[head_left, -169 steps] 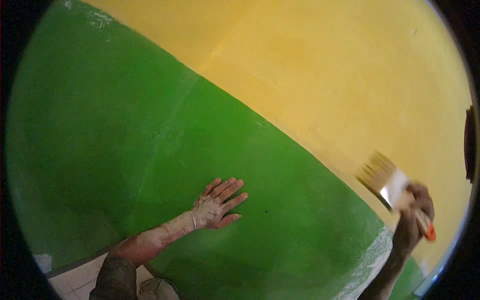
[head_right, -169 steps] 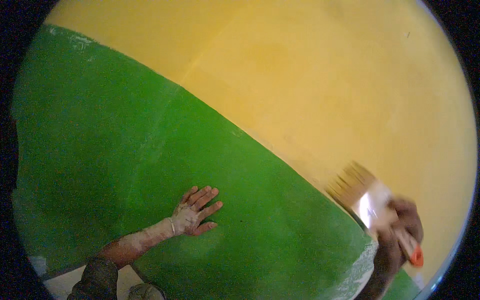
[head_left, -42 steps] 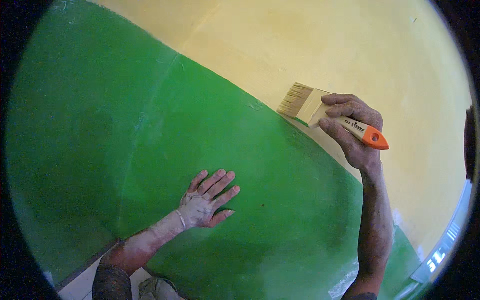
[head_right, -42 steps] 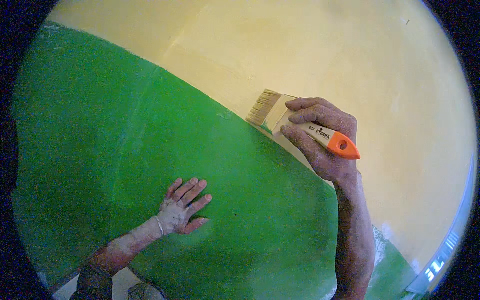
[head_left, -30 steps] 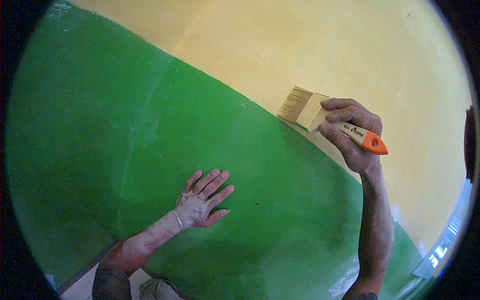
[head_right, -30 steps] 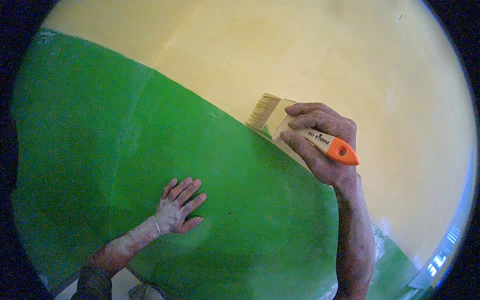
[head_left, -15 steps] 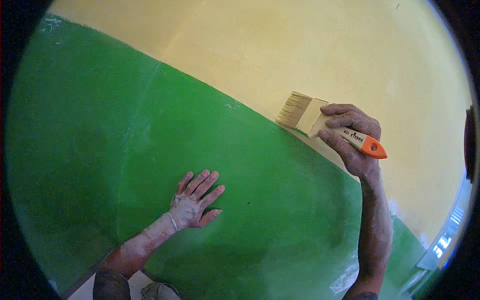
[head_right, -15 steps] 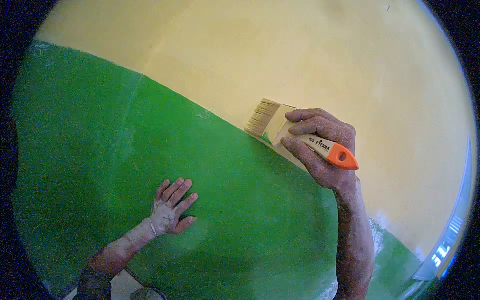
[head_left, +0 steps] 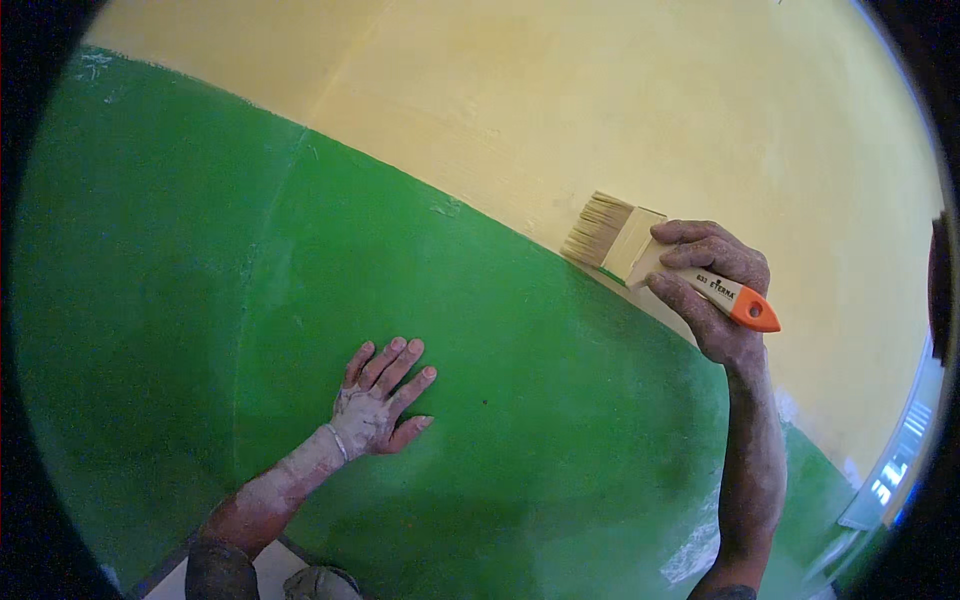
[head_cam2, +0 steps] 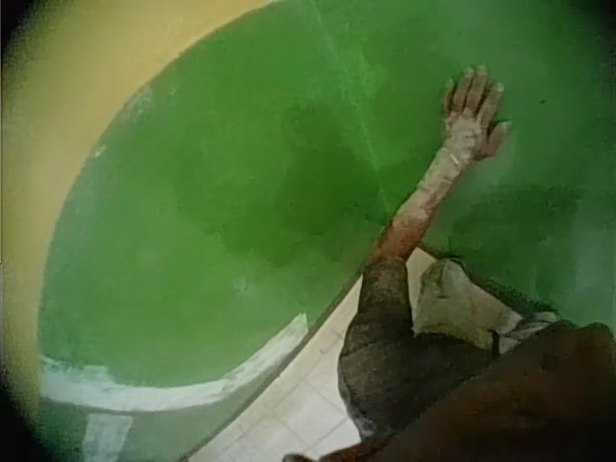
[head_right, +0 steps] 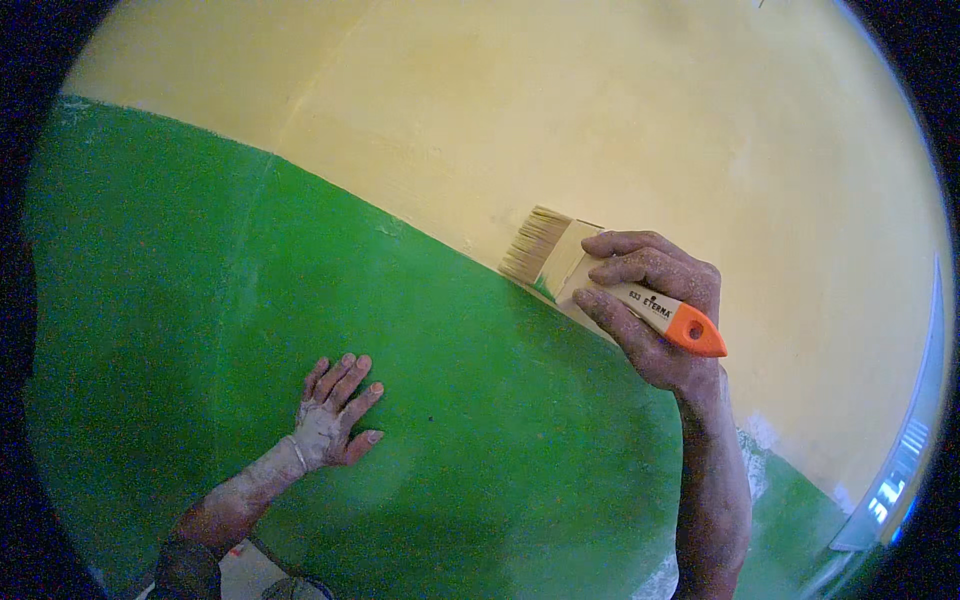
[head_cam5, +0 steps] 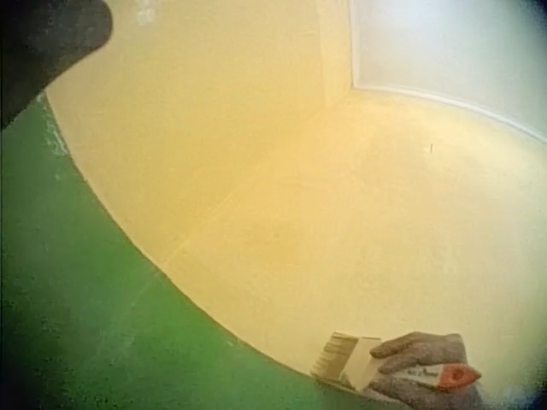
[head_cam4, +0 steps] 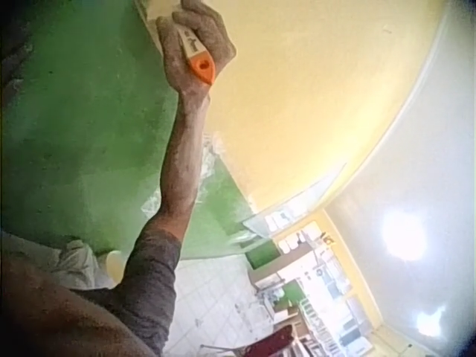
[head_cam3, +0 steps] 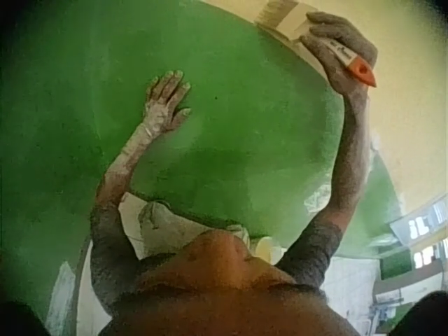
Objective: Painting a wall with a paint brush while transitioning between yellow and green sections.
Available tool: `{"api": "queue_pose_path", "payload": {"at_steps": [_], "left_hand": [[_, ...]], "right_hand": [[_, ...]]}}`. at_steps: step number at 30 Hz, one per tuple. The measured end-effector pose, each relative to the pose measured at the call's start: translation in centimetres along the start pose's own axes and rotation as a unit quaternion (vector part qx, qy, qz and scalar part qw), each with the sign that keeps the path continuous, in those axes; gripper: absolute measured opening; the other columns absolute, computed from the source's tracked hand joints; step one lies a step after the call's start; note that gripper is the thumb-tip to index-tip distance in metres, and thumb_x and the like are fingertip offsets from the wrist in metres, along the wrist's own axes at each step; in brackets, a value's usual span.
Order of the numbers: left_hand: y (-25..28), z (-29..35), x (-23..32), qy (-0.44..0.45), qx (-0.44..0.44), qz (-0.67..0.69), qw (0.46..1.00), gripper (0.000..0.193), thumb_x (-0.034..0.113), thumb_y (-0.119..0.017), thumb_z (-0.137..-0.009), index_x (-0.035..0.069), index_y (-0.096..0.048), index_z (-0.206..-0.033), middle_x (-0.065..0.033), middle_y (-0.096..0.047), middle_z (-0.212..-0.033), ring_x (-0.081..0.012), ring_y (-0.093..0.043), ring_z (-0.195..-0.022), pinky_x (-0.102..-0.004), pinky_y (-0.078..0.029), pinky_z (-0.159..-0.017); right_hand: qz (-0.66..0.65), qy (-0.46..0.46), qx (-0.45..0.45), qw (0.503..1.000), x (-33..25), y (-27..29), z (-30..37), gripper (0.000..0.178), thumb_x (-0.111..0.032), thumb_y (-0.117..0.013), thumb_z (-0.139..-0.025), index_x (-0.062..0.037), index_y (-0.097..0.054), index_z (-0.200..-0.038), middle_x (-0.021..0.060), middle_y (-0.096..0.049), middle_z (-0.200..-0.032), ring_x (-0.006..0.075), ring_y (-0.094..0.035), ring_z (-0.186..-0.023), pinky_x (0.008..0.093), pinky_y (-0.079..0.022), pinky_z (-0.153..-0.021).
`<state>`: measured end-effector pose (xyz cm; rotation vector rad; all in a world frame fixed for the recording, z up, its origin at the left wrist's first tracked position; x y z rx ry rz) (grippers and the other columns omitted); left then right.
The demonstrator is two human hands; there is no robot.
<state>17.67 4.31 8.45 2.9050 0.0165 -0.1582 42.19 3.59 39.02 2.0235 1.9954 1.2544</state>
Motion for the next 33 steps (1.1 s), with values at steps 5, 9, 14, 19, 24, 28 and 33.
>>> {"api": "queue_pose_path", "payload": {"at_steps": [5,9,14,19,24,28,33], "left_hand": [[0.0,-0.1,0.1,-0.003,-0.001,0.000,1.000,0.069,0.049,-0.057,-0.091,0.020,-0.037,-0.150,-0.0120,-0.025,-0.160,-0.0302,-0.020,-0.149,-0.0519,-0.009,-0.121],[0.0,0.0,0.0,0.000,0.002,0.001,1.000,0.067,0.049,-0.056,-0.092,0.019,-0.037,-0.150,-0.0122,-0.026,-0.160,-0.0305,-0.020,-0.149,-0.0519,-0.009,-0.121],[0.3,-0.1,0.2,0.000,0.005,-0.003,1.000,0.066,0.049,-0.055,-0.093,0.019,-0.038,-0.149,-0.0123,-0.026,-0.160,-0.0307,-0.021,-0.149,-0.0521,-0.009,-0.121],[0.2,0.0,0.1,0.006,-0.004,-0.012,1.000,0.067,0.050,-0.055,-0.093,0.019,-0.038,-0.150,-0.0125,-0.026,-0.160,-0.0308,-0.020,-0.149,-0.0519,-0.009,-0.121],[0.0,-0.1,0.1,0.002,0.000,-0.002,1.000,0.067,0.050,-0.055,-0.092,0.021,-0.038,-0.150,-0.0116,-0.025,-0.161,-0.0295,-0.019,-0.150,-0.0514,-0.009,-0.121],[-0.1,0.0,0.0,0.007,-0.006,0.000,1.000,0.068,0.050,-0.055,-0.092,0.022,-0.037,-0.151,-0.0104,-0.024,-0.162,-0.0283,-0.019,-0.150,-0.0507,-0.008,-0.121],[-0.1,0.1,-0.3,0.004,-0.006,0.006,1.000,0.067,0.050,-0.056,-0.092,0.022,-0.037,-0.151,-0.0102,-0.023,-0.162,-0.0283,-0.019,-0.150,-0.0505,-0.008,-0.121]], "right_hand": [[0.023,-0.012,-0.007,1.000,-0.3,1.3,1.0,0.016,-0.005,-0.079,-0.075,-0.0003,-0.070,-0.087,0.0209,-0.071,-0.104,0.0274,-0.071,-0.094,0.0360,-0.057,-0.079],[0.020,-0.028,-0.002,0.999,-0.2,2.4,2.3,0.016,-0.004,-0.079,-0.074,0.0001,-0.069,-0.086,0.0220,-0.070,-0.104,0.0283,-0.070,-0.095,0.0370,-0.057,-0.080],[-0.098,-0.110,0.090,0.985,0.4,4.7,3.8,0.018,-0.004,-0.074,-0.076,0.0003,-0.067,-0.092,0.0228,-0.064,-0.119,0.0301,-0.060,-0.114,0.0417,-0.049,-0.096],[-0.262,-0.120,0.241,0.927,1.6,3.6,2.9,0.024,0.000,-0.063,-0.085,0.0031,-0.063,-0.109,0.0263,-0.056,-0.135,0.0339,-0.054,-0.126,0.0461,-0.047,-0.104],[-0.323,-0.161,0.346,0.866,1.4,0.6,1.9,0.039,0.002,-0.059,-0.087,0.0096,-0.055,-0.125,0.0247,-0.058,-0.131,0.0260,-0.066,-0.108,0.0366,-0.057,-0.095],[-0.337,-0.229,0.357,0.841,3.0,-0.5,2.0,0.038,0.001,-0.062,-0.087,0.0095,-0.055,-0.124,0.0205,-0.064,-0.118,0.0240,-0.068,-0.101,0.0348,-0.059,-0.091],[-0.300,-0.324,0.358,0.823,3.3,-3.7,1.5,0.035,-0.004,-0.068,-0.086,0.0082,-0.059,-0.117,0.0142,-0.067,-0.099,0.0184,-0.070,-0.081,0.0320,-0.064,-0.071]]}}
Point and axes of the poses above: each hand's wrist, its own z-axis away from the middle knuckle, its own y-axis out of the back of the hand, x = y × z, the point moved 7 cm from there along -z, towards the middle knuckle
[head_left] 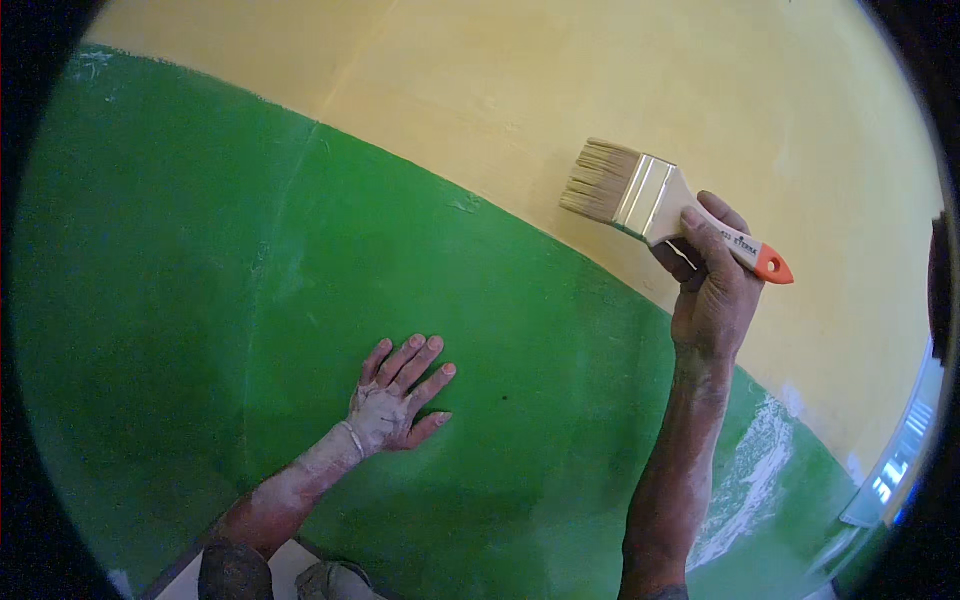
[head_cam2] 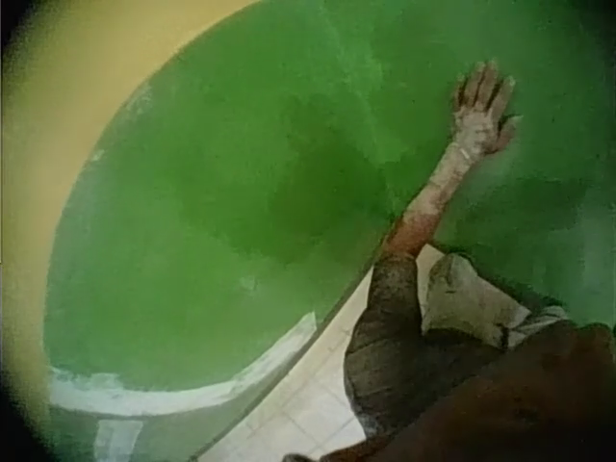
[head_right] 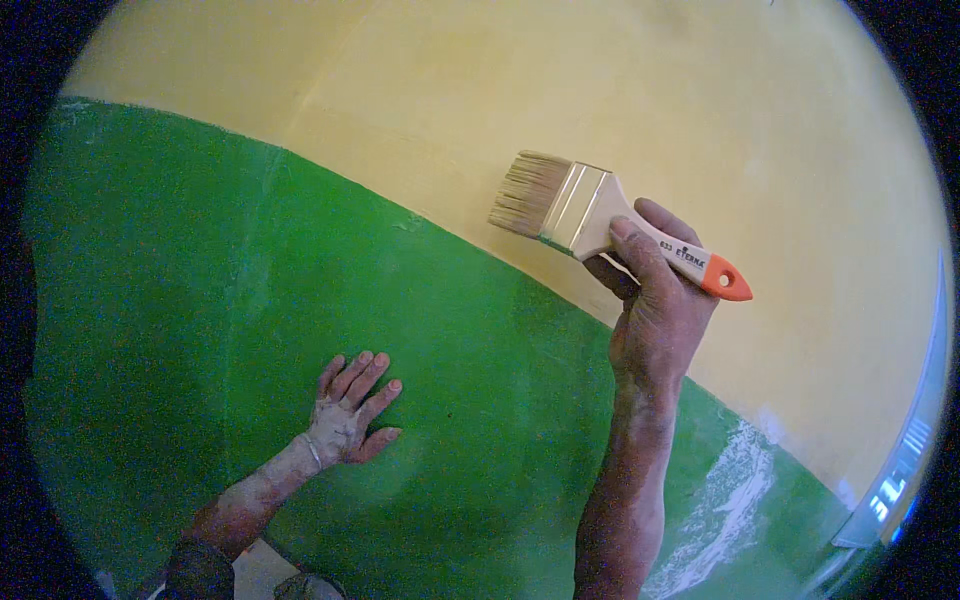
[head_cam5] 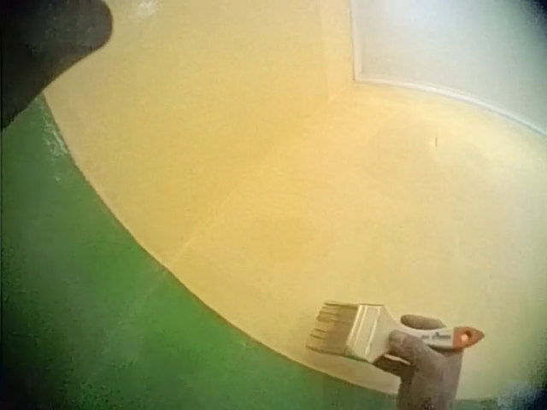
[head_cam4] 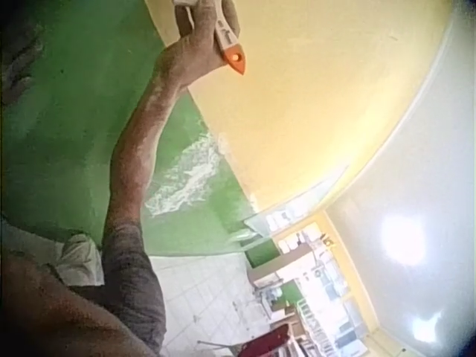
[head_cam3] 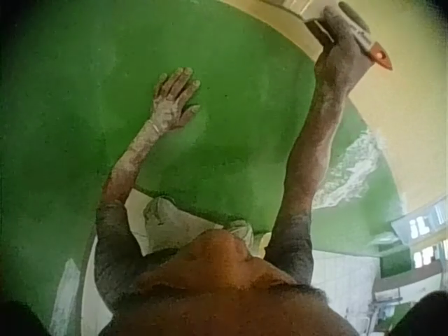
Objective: Painting a wall with a paint brush while transitioning between yellow and green sections.
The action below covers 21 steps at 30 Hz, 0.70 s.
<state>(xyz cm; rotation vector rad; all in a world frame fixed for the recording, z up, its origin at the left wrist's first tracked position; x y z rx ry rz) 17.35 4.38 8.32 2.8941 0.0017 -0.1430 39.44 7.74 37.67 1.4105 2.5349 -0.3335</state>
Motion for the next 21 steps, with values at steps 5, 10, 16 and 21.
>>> {"api": "queue_pose_path", "payload": {"at_steps": [5,10,16,21], "left_hand": [[0.1,-0.2,0.2,-0.003,-0.006,0.008,1.000,0.068,0.050,-0.056,-0.092,0.022,-0.037,-0.151,-0.0101,-0.024,-0.162,-0.0281,-0.019,-0.150,-0.0506,-0.008,-0.121],[0.2,-0.5,0.3,-0.003,-0.003,0.003,1.000,0.067,0.050,-0.057,-0.092,0.022,-0.039,-0.150,-0.0098,-0.025,-0.161,-0.0279,-0.019,-0.150,-0.0510,-0.009,-0.121],[0.4,-0.3,0.2,-0.004,0.000,0.010,1.000,0.066,0.050,-0.056,-0.092,0.022,-0.040,-0.149,-0.0094,-0.026,-0.161,-0.0276,-0.020,-0.149,-0.0509,-0.008,-0.121],[0.2,-0.1,0.0,-0.005,-0.003,0.002,1.000,0.065,0.051,-0.056,-0.092,0.023,-0.040,-0.149,-0.0096,-0.026,-0.161,-0.0277,-0.020,-0.149,-0.0507,-0.008,-0.121]], "right_hand": [[0.007,-0.003,0.017,1.000,1.2,-0.2,0.1,0.034,-0.007,-0.071,-0.085,0.0073,-0.060,-0.115,0.0135,-0.067,-0.097,0.0188,-0.069,-0.079,0.0333,-0.063,-0.069],[0.059,-0.029,0.020,0.998,1.8,0.2,0.3,0.036,-0.007,-0.072,-0.085,0.0079,-0.060,-0.115,0.0157,-0.066,-0.101,0.0218,-0.069,-0.083,0.0348,-0.063,-0.071],[0.094,0.016,0.055,0.994,-0.2,3.6,0.5,0.036,-0.006,-0.071,-0.084,0.0081,-0.060,-0.115,0.0163,-0.065,-0.102,0.0211,-0.069,-0.083,0.0344,-0.063,-0.071],[0.041,0.071,0.046,0.996,-2.2,3.0,1.0,0.037,-0.008,-0.070,-0.084,0.0086,-0.059,-0.115,0.0171,-0.066,-0.102,0.0206,-0.070,-0.087,0.0335,-0.064,-0.071]]}}
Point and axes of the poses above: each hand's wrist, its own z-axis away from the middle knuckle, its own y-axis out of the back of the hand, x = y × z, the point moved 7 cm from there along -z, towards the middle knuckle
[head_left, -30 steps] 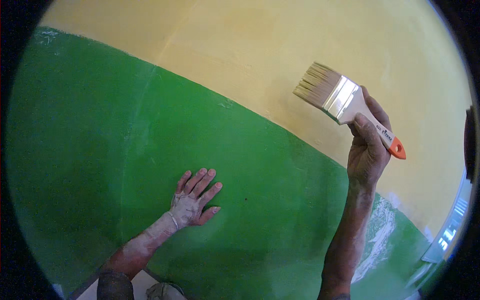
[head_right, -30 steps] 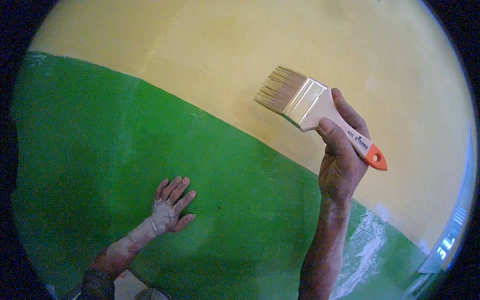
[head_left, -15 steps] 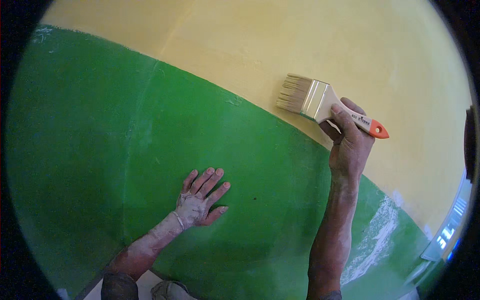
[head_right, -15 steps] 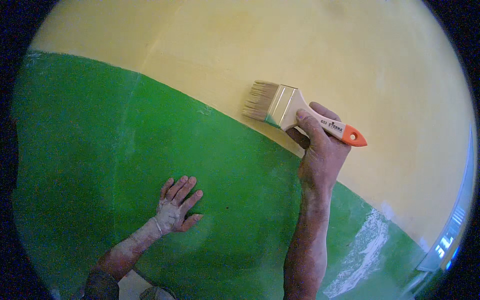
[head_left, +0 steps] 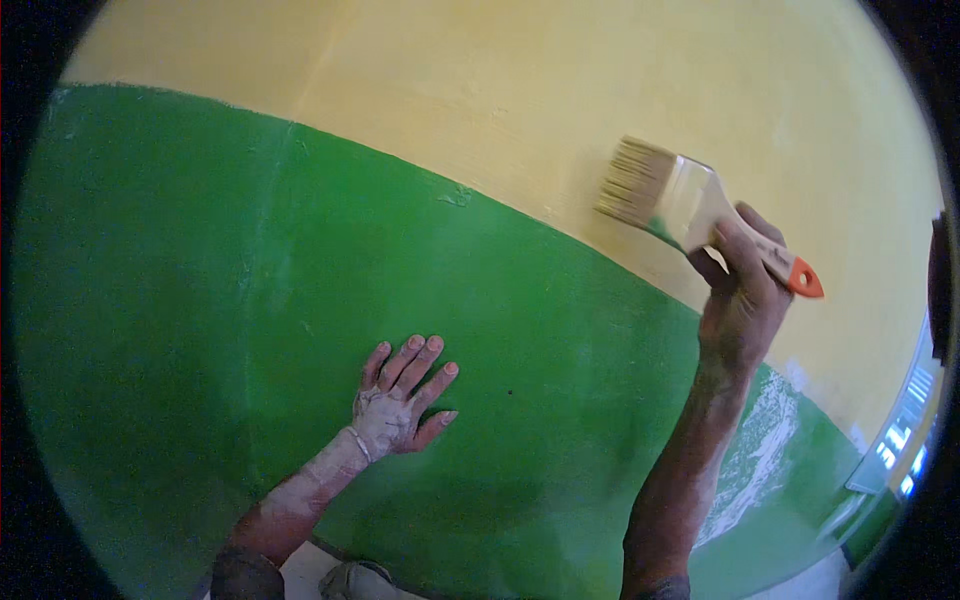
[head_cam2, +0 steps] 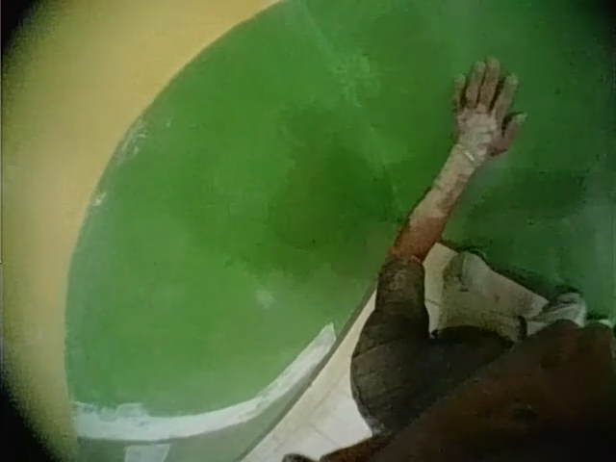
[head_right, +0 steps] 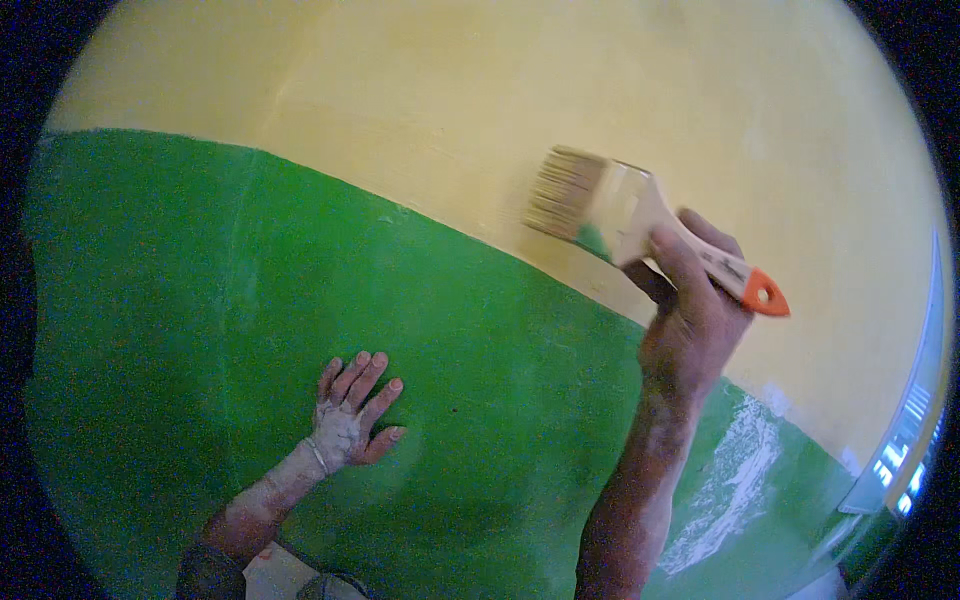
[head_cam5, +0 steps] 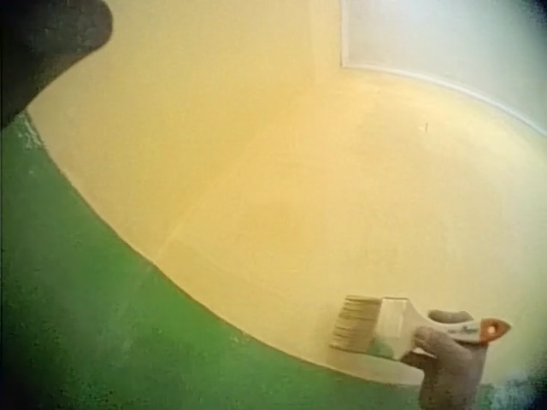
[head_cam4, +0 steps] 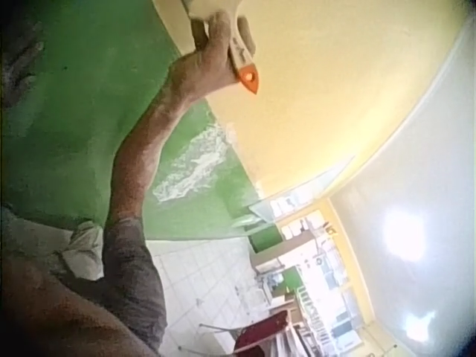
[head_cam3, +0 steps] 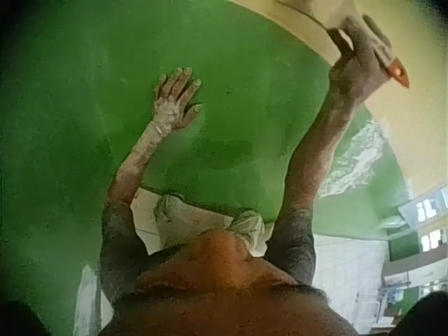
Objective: Painting a wall with a paint brush while transitioning between yellow and green sections.
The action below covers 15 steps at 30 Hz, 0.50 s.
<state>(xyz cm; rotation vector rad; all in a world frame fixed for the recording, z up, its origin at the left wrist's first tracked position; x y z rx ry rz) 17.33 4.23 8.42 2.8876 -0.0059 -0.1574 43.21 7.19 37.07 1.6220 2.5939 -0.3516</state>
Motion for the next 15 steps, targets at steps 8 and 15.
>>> {"api": "queue_pose_path", "payload": {"at_steps": [8,15], "left_hand": [[-0.4,-0.2,0.1,-0.002,0.000,0.005,1.000,0.065,0.051,-0.056,-0.092,0.024,-0.041,-0.149,-0.0098,-0.027,-0.161,-0.0277,-0.020,-0.149,-0.0507,-0.009,-0.120],[-0.3,-0.1,0.0,-0.002,0.003,-0.002,1.000,0.065,0.052,-0.056,-0.092,0.025,-0.041,-0.149,-0.0087,-0.027,-0.161,-0.0270,-0.020,-0.149,-0.0500,-0.010,-0.120]], "right_hand": [[-0.014,-0.063,-0.047,0.997,2.0,-7.1,-0.1,0.033,-0.001,-0.073,-0.079,0.0103,-0.062,-0.108,0.0189,-0.068,-0.096,0.0233,-0.070,-0.077,0.0333,-0.063,-0.069],[0.053,-0.071,0.008,0.996,1.9,0.3,-0.2,0.036,-0.006,-0.074,-0.079,0.0088,-0.062,-0.110,0.0155,-0.068,-0.092,0.0221,-0.069,-0.074,0.0321,-0.061,-0.067]]}}
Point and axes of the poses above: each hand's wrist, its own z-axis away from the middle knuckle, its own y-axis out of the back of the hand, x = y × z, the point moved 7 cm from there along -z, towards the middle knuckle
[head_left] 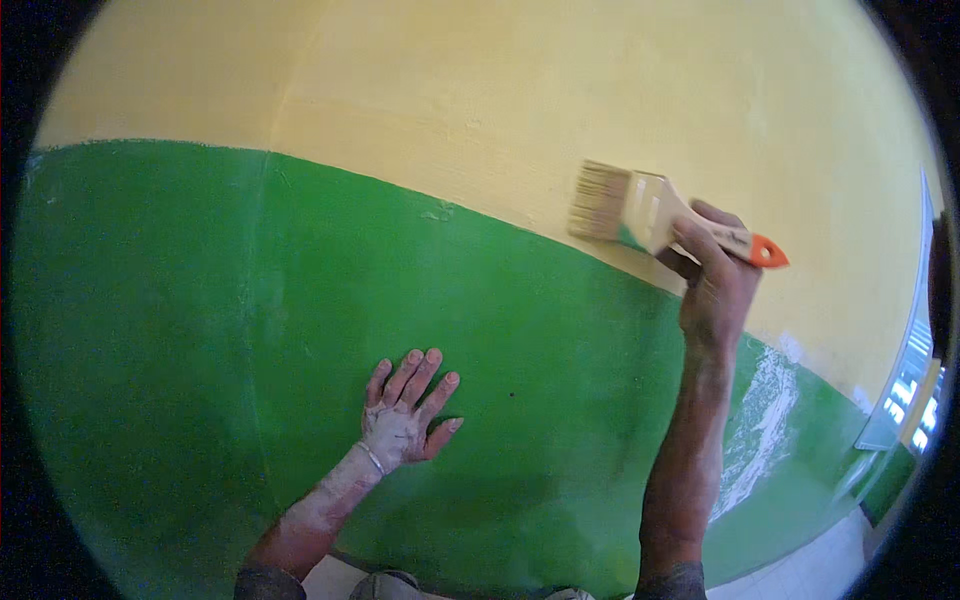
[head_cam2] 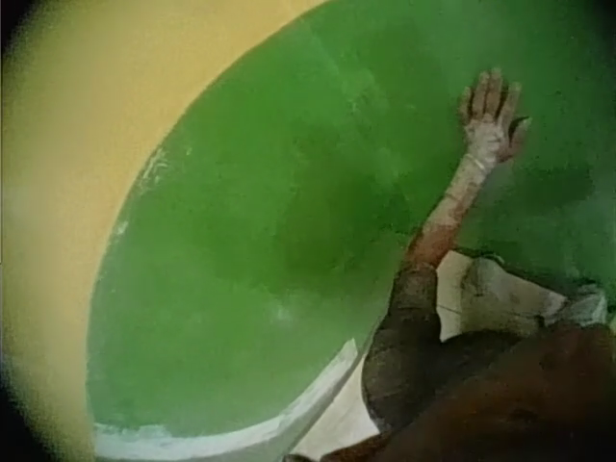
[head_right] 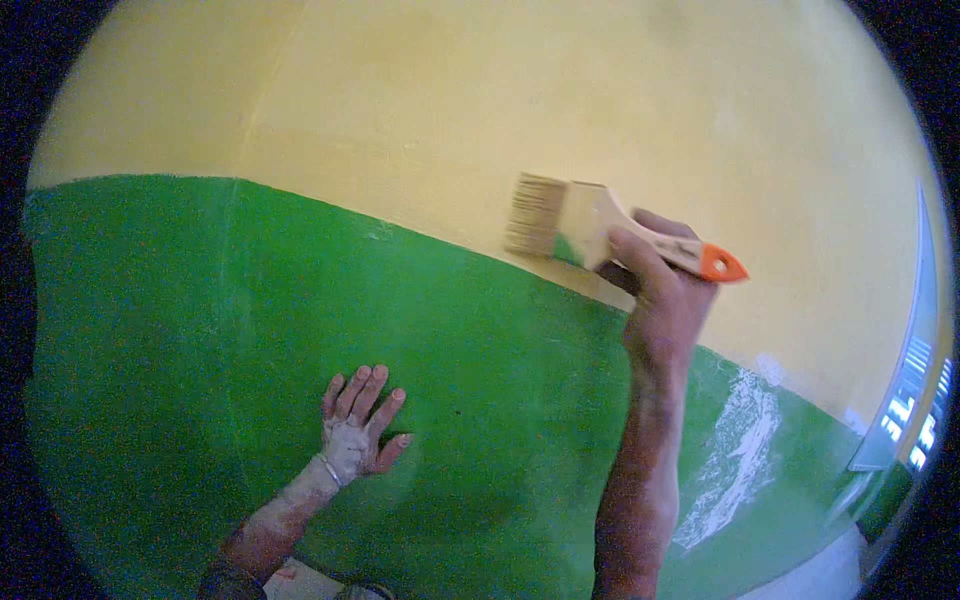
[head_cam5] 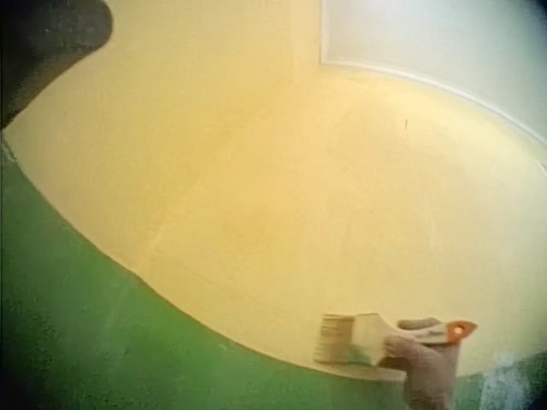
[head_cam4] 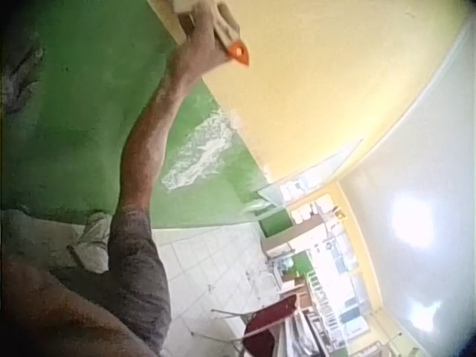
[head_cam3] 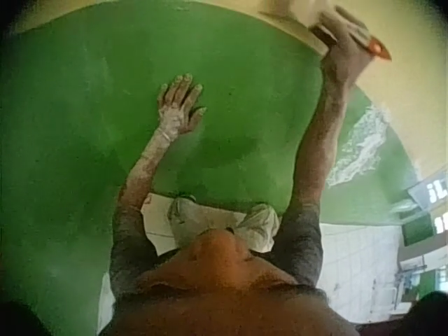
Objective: Painting a wall with a paint brush while transitioning between yellow and green sections.
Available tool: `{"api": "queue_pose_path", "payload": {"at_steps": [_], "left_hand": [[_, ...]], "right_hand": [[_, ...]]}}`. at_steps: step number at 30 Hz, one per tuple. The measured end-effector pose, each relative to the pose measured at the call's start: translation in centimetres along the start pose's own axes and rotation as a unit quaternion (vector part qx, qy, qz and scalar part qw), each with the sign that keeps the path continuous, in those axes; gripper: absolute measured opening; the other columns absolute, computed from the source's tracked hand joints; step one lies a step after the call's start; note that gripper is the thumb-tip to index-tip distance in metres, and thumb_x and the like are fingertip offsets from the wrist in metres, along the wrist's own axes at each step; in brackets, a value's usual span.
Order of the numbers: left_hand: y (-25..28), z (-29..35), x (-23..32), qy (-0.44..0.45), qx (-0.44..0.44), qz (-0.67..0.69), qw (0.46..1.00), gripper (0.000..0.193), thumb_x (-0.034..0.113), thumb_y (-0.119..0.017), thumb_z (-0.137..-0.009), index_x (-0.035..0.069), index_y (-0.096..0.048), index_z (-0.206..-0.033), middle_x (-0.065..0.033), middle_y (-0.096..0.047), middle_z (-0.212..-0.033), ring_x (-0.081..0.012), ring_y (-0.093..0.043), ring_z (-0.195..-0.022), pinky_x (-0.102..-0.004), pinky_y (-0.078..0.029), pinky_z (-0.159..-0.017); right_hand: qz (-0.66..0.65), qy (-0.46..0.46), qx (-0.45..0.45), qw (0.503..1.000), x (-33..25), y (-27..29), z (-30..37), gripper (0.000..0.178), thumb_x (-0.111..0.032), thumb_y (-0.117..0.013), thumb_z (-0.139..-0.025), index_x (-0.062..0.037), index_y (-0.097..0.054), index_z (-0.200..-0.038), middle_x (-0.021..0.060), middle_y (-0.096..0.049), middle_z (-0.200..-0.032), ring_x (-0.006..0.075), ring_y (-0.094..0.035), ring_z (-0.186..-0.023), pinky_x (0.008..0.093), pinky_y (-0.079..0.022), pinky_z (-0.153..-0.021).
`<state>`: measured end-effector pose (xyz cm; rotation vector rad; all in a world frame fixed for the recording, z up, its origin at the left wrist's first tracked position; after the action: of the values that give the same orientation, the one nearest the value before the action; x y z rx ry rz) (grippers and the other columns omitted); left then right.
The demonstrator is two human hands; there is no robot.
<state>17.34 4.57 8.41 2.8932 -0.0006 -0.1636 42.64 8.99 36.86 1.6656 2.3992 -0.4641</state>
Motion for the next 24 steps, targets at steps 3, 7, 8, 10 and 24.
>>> {"api": "queue_pose_path", "payload": {"at_steps": [3,7,8,10,24], "left_hand": [[0.0,-0.1,0.0,-0.003,0.006,-0.002,1.000,0.066,0.052,-0.056,-0.092,0.025,-0.041,-0.149,-0.0086,-0.027,-0.161,-0.0267,-0.020,-0.149,-0.0502,-0.010,-0.120],[-0.3,0.0,-0.1,-0.002,-0.004,0.012,1.000,0.066,0.051,-0.056,-0.092,0.024,-0.040,-0.150,-0.0089,-0.027,-0.161,-0.0267,-0.019,-0.149,-0.0513,-0.009,-0.119],[-0.5,-0.2,0.1,-0.009,-0.004,0.017,1.000,0.066,0.051,-0.056,-0.092,0.024,-0.040,-0.150,-0.0089,-0.027,-0.161,-0.0267,-0.019,-0.149,-0.0513,-0.009,-0.119],[-0.3,0.1,-0.1,-0.007,-0.001,0.002,1.000,0.066,0.051,-0.056,-0.092,0.023,-0.040,-0.150,-0.0093,-0.026,-0.161,-0.0271,-0.019,-0.149,-0.0519,-0.009,-0.119],[0.6,-0.3,0.3,-0.022,0.011,-0.011,1.000,0.063,0.049,-0.056,-0.092,0.017,-0.045,-0.146,-0.0147,-0.032,-0.157,-0.0319,-0.026,-0.145,-0.0543,-0.013,-0.118]], "right_hand": [[0.024,0.012,0.042,0.999,-0.6,4.7,0.1,0.035,-0.007,-0.073,-0.080,0.0079,-0.062,-0.110,0.0157,-0.068,-0.095,0.0219,-0.069,-0.077,0.0330,-0.062,-0.067],[-0.005,0.042,0.065,0.997,-2.0,6.2,0.6,0.034,-0.008,-0.070,-0.083,0.0073,-0.061,-0.112,0.0157,-0.067,-0.101,0.0216,-0.069,-0.083,0.0333,-0.064,-0.068],[-0.026,0.041,0.054,0.997,-2.6,5.6,0.9,0.034,-0.007,-0.067,-0.085,0.0073,-0.059,-0.114,0.0158,-0.066,-0.103,0.0213,-0.069,-0.085,0.0327,-0.065,-0.068],[-0.020,0.032,0.010,0.999,-2.7,1.8,1.1,0.033,-0.008,-0.069,-0.085,0.0056,-0.060,-0.114,0.0146,-0.066,-0.101,0.0212,-0.069,-0.085,0.0346,-0.064,-0.068],[-0.053,-0.044,-0.046,0.997,1.3,-9.5,1.0,0.030,-0.004,-0.074,-0.080,0.0081,-0.063,-0.105,0.0153,-0.069,-0.090,0.0206,-0.070,-0.075,0.0326,-0.061,-0.069]]}}
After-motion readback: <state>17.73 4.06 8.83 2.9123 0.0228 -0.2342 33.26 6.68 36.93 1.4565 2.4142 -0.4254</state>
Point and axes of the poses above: each hand's wrist, its own z-axis away from the middle knuckle, its own y-axis out of the back of the hand, x = y × z, the point moved 7 cm from there along -z, towards the middle knuckle
